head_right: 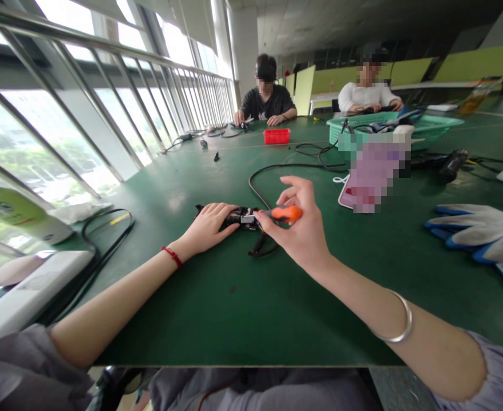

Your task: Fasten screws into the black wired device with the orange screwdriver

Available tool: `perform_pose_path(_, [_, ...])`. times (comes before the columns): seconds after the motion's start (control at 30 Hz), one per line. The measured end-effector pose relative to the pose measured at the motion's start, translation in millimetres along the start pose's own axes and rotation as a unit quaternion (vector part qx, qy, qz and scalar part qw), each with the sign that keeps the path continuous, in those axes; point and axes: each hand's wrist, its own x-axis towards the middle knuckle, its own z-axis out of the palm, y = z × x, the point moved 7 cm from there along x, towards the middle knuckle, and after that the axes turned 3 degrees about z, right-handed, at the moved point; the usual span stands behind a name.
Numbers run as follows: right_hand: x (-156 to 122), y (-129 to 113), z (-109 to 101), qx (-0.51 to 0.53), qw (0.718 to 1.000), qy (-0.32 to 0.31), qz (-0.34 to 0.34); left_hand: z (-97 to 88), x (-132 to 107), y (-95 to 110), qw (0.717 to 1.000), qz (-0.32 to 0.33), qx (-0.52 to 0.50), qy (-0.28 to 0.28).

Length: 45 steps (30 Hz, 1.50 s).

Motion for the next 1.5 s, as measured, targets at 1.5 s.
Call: perform_pose_path(1.5, [5, -2, 0, -0.015, 0.997, -0.068, -0.019, -7.9, -2, -12, 0.996, -0.003, 0.052, -0.067])
